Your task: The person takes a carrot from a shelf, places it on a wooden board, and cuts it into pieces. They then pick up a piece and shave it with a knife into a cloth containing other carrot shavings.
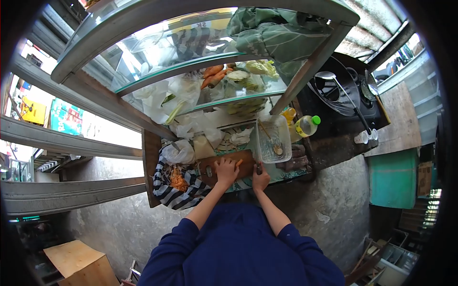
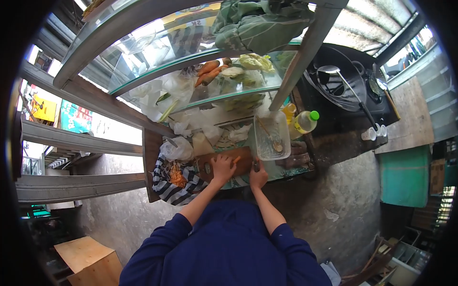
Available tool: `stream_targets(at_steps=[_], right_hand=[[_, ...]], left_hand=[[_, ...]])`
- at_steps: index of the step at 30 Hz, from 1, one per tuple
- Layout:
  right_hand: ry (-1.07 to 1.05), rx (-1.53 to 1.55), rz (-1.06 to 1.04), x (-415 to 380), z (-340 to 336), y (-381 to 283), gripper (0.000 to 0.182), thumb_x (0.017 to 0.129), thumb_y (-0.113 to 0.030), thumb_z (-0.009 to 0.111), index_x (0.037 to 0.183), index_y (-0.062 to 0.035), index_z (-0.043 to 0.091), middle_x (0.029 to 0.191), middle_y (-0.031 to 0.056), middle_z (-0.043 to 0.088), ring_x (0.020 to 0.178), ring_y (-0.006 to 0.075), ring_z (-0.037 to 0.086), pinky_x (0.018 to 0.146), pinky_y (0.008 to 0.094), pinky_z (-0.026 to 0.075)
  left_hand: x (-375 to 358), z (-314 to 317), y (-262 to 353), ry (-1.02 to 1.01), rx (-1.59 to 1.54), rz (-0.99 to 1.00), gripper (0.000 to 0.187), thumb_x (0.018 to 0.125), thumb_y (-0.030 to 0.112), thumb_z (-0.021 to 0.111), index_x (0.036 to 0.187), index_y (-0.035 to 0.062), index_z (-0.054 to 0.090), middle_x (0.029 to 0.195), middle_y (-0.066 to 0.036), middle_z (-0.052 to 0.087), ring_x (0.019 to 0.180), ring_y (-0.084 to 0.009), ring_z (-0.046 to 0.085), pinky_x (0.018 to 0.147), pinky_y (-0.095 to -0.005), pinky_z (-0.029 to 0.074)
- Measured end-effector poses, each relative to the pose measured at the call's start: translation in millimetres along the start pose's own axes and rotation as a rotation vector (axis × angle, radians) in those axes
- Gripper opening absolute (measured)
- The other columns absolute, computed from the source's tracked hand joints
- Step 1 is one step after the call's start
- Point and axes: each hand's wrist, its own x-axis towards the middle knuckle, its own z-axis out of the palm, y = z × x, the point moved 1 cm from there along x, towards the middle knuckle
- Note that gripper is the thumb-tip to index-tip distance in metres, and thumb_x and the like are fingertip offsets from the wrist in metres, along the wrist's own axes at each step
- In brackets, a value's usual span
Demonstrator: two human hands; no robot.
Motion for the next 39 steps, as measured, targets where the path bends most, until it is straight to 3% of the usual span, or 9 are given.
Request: stream_targets(at_steps=[4, 7, 9, 16, 23, 31, 33, 37, 39], right_hand=[[0.008, 0.069, 0.029, 2.9, 7.1, 5.8, 0.04, 0.077, -0.038, 0.061, 0.103, -0.0073, 0.063, 0.081, 0.0185, 0.063, 0.077, 0.0335, 0.061, 0.067, 0.0381, 0.047], [0.016, -0.017, 0.075, 7.3, 13.9, 9.3, 0.036, 0.077, -0.038, 0.061, 0.103, -0.0137, 0.063, 0.082, 0.0169, 0.063, 0.079, 0.0318, 0.061, 0.066, 0.0386, 0.047], [0.022, 0.026, 0.107, 8.3, 17.2, 9.9, 0.043, 0.074, -0.042, 0.063, 0.091, -0.0028, 0.064, 0.074, 0.0175, 0.062, 0.072, 0.0335, 0.061, 0.063, 0.0396, 0.045], [0.122, 0.001, -0.004, 7.6, 24.2, 12.8, 0.045, 0.074, -0.045, 0.063, 0.089, -0.0026, 0.062, 0.07, 0.0165, 0.06, 0.069, 0.0329, 0.06, 0.061, 0.0397, 0.044], [-0.026, 0.023, -0.085, -1.4, 23.5, 11.9, 0.049, 0.074, -0.047, 0.062, 0.089, -0.0008, 0.061, 0.071, 0.017, 0.06, 0.071, 0.0336, 0.06, 0.061, 0.0392, 0.044], [-0.1, 0.058, -0.154, -13.5, -2.3, -6.8, 0.041, 0.076, -0.041, 0.062, 0.092, -0.0038, 0.062, 0.075, 0.0162, 0.062, 0.078, 0.0338, 0.059, 0.067, 0.04, 0.044], [-0.369, 0.198, -0.133, -21.2, -19.9, -21.3, 0.04, 0.08, -0.041, 0.058, 0.091, -0.0023, 0.061, 0.073, 0.0164, 0.061, 0.077, 0.0331, 0.059, 0.066, 0.0374, 0.044], [-0.526, 0.155, -0.125, -39.1, -31.8, -17.2, 0.045, 0.085, -0.044, 0.047, 0.087, -0.0007, 0.059, 0.071, 0.0173, 0.059, 0.075, 0.0327, 0.058, 0.067, 0.036, 0.043], [-0.698, 0.136, -0.077, -47.7, -31.0, -9.1, 0.048, 0.089, -0.044, 0.04, 0.069, -0.0015, 0.051, 0.058, 0.0079, 0.048, 0.056, 0.0161, 0.048, 0.055, 0.0288, 0.038]], left_hand=[[-9.8, -0.7, -4.4, -0.021, 0.061, 0.007, 0.035, 0.069, 0.028, 0.064, 0.099, 0.0106, 0.059, 0.093, -0.006, 0.054, 0.095, -0.0228, 0.046, 0.079, -0.0435, 0.031], [-10.8, -6.8, -4.2, -0.023, 0.064, 0.006, 0.037, 0.068, 0.03, 0.065, 0.099, 0.0114, 0.059, 0.096, -0.006, 0.053, 0.096, -0.0224, 0.045, 0.079, -0.0433, 0.03], [-13.7, -12.1, -5.7, -0.028, 0.067, -0.001, 0.037, 0.068, 0.031, 0.065, 0.099, 0.0119, 0.059, 0.097, -0.006, 0.052, 0.098, -0.0219, 0.044, 0.079, -0.0433, 0.03], [-34.3, -37.3, -26.9, 0.024, 0.007, -0.075, 0.04, 0.067, 0.03, 0.067, 0.102, 0.0115, 0.057, 0.096, -0.005, 0.049, 0.098, -0.0221, 0.043, 0.08, -0.043, 0.031], [-50.5, -29.5, -50.1, 0.002, -0.108, -0.176, 0.046, 0.069, 0.028, 0.068, 0.108, 0.0107, 0.052, 0.099, -0.006, 0.049, 0.099, -0.0251, 0.044, 0.078, -0.0434, 0.036], [-47.6, -21.8, -52.2, 0.053, -0.182, -0.167, 0.035, 0.07, 0.027, 0.067, 0.097, 0.0077, 0.058, 0.092, -0.007, 0.054, 0.093, -0.0254, 0.05, 0.079, -0.0396, 0.037], [-45.1, -19.5, -54.6, 0.088, -0.19, -0.146, 0.034, 0.069, 0.027, 0.067, 0.095, 0.0072, 0.059, 0.091, -0.008, 0.056, 0.092, -0.0254, 0.05, 0.078, -0.0391, 0.037], [-44.2, -29.2, -47.7, -0.068, -0.207, -0.189, 0.034, 0.067, 0.028, 0.067, 0.093, 0.0069, 0.06, 0.089, -0.009, 0.056, 0.089, -0.0244, 0.051, 0.075, -0.0392, 0.036], [-45.2, -37.8, -41.9, -0.093, -0.104, -0.144, 0.034, 0.066, 0.028, 0.067, 0.092, 0.0069, 0.06, 0.089, -0.009, 0.055, 0.088, -0.0242, 0.051, 0.074, -0.0392, 0.036]])
